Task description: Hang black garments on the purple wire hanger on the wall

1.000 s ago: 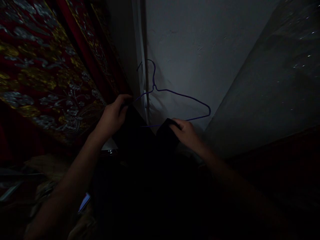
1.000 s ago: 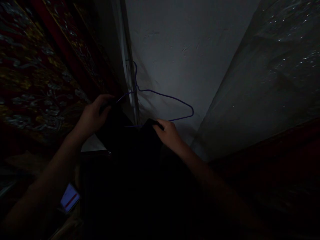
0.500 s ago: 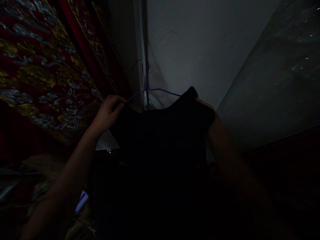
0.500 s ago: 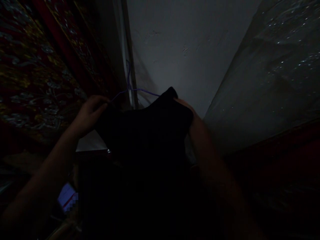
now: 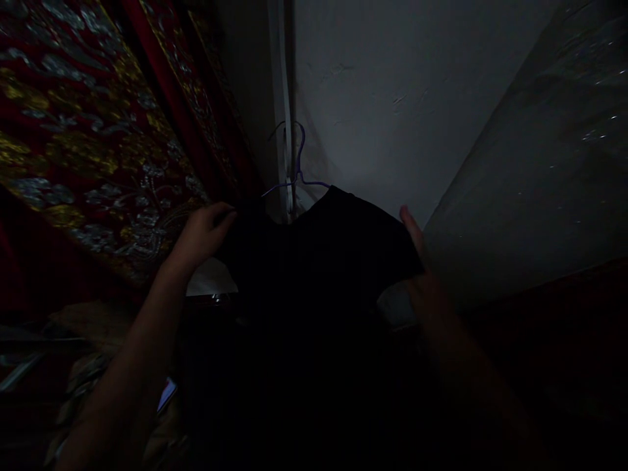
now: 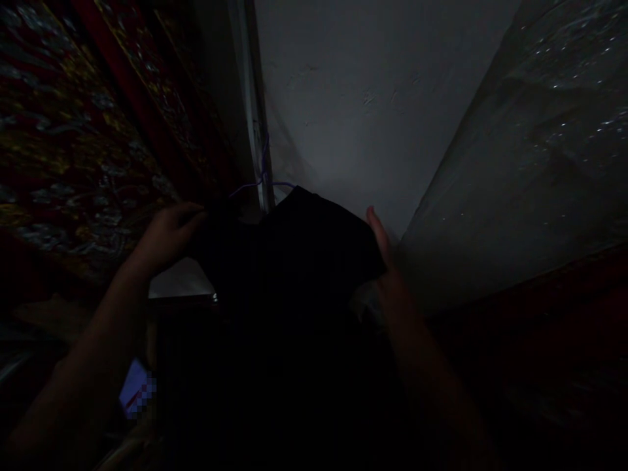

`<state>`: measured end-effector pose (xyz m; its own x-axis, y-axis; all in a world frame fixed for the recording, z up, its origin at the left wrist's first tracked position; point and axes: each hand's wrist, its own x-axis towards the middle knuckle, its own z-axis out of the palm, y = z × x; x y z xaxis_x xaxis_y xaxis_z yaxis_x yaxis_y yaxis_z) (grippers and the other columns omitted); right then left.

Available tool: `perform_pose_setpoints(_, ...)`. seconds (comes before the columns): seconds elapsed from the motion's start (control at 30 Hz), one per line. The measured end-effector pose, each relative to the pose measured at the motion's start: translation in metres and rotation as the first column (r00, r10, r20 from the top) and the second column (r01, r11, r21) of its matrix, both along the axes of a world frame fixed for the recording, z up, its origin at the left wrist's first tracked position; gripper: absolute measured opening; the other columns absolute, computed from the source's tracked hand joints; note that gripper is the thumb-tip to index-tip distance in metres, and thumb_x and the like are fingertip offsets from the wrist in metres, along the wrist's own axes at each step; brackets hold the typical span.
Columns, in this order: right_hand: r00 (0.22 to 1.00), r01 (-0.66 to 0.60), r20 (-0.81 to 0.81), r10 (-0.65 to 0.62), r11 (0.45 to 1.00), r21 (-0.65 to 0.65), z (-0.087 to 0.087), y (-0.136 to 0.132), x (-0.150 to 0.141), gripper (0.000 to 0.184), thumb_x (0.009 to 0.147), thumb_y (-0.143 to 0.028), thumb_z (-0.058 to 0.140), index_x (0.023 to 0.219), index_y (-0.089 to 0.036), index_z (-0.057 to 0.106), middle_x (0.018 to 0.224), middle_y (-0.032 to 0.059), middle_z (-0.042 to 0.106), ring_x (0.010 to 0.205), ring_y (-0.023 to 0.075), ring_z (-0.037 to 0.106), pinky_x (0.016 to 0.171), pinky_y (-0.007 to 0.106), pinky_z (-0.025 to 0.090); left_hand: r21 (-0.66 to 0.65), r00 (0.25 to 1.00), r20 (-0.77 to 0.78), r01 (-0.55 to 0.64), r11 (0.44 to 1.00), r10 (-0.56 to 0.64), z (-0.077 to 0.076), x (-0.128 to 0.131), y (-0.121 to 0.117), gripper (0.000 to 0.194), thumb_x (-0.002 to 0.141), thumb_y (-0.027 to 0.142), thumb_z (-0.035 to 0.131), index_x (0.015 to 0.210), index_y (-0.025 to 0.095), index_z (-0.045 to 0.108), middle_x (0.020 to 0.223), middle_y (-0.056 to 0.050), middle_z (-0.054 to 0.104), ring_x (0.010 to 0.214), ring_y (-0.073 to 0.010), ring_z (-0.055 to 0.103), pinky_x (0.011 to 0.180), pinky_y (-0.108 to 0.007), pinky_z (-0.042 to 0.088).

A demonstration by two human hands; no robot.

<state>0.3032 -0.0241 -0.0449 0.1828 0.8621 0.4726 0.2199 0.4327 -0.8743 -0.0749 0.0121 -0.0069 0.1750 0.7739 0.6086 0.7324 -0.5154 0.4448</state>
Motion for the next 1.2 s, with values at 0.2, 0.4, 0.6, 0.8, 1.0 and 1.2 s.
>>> perform_pose_setpoints(0.2, 1.000, 0.021, -0.009, -0.021, 1.000, -0.017, 0.017, -0.013, 0.006, 0.035, 0.074, -0.057, 0.077, 0.072, -0.024, 0.068, 0.069, -0.0004, 0.064, 0.068, 0.0191, 0.062, 0.063, 0.031, 0.050, 0.254, 0.997, 0.081, -0.039, 0.966, 0.019, 0.004, 0.017, -0.002, 0.024, 0.090, 0.025, 0.057, 0.108, 0.020, 0.072, 0.113, -0.005, 0.074, 0.107, -0.0241, 0.068, 0.100, -0.038, 0.052)
perform_pose_setpoints(0.4, 0.964, 0.214, -0.180, -0.197, 0.974, 0.078, 0.021, -0.058, -0.015, 0.027, 0.085, -0.049, 0.068, 0.071, -0.026, 0.064, 0.067, 0.0020, 0.059, 0.066, 0.0207, 0.060, 0.059, 0.032, 0.049, 0.260, 0.957, 0.230, 0.112, 0.959, -0.174, 0.028, 0.059, -0.044, 0.026, 0.097, 0.038, 0.056, 0.111, 0.020, 0.070, 0.113, -0.007, 0.071, 0.111, -0.0247, 0.066, 0.102, -0.042, 0.053)
perform_pose_setpoints(0.6, 0.800, -0.494, 0.376, 0.468, 0.869, -0.029, 0.003, -0.122, -0.064, 0.021, 0.089, -0.045, 0.070, 0.098, -0.027, 0.074, 0.083, 0.0024, 0.068, 0.073, 0.0197, 0.064, 0.067, 0.032, 0.053, -0.238, 0.716, 0.619, 0.563, 0.791, -0.324, 0.031, 0.074, -0.076, 0.036, 0.099, 0.044, 0.050, 0.120, 0.019, 0.066, 0.113, -0.013, 0.072, 0.101, -0.0251, 0.071, 0.090, -0.044, 0.059)
perform_pose_setpoints(0.8, 0.713, -0.579, 0.459, 0.529, 0.815, -0.040, -0.023, -0.083, -0.075, 0.026, 0.099, -0.035, 0.059, 0.122, -0.026, 0.068, 0.125, 0.0091, 0.067, 0.119, 0.0222, 0.063, 0.107, 0.041, 0.048, -0.674, 0.859, 0.483, 0.488, 0.555, -0.169, 0.004, 0.004, -0.106, 0.042, 0.091, 0.044, 0.065, 0.129, 0.027, 0.067, 0.079, -0.004, 0.068, 0.051, -0.0130, 0.055, 0.044, -0.026, 0.047)
perform_pose_setpoints(1.0, 0.858, -0.369, 0.345, 0.380, 0.924, -0.098, -0.053, -0.032, -0.071, 0.039, 0.089, -0.048, 0.069, 0.119, -0.023, 0.072, 0.127, 0.0110, 0.068, 0.122, 0.0291, 0.062, 0.105, 0.048, 0.050, -0.525, 0.950, -0.005, 0.262, 0.810, -0.311, 0.022, -0.036, -0.086, 0.033, 0.089, 0.052, 0.064, 0.073, 0.024, 0.073, 0.066, -0.003, 0.066, 0.059, -0.0166, 0.061, 0.049, -0.025, 0.049)
perform_pose_setpoints(1.2, 0.938, -0.321, -0.214, 0.273, 0.916, -0.240, -0.036, 0.004, -0.061, 0.054, 0.066, -0.069, 0.079, 0.089, -0.021, 0.075, 0.078, 0.0052, 0.077, 0.073, 0.0242, 0.072, 0.068, 0.037, 0.059, 0.037, 0.987, 0.127, 0.092, 0.995, -0.096, 0.034, 0.001, -0.047, 0.035, 0.082, 0.048, 0.074, 0.104, 0.021, 0.072, 0.095, -0.007, 0.075, 0.085, -0.0239, 0.071, 0.076, -0.036, 0.060)
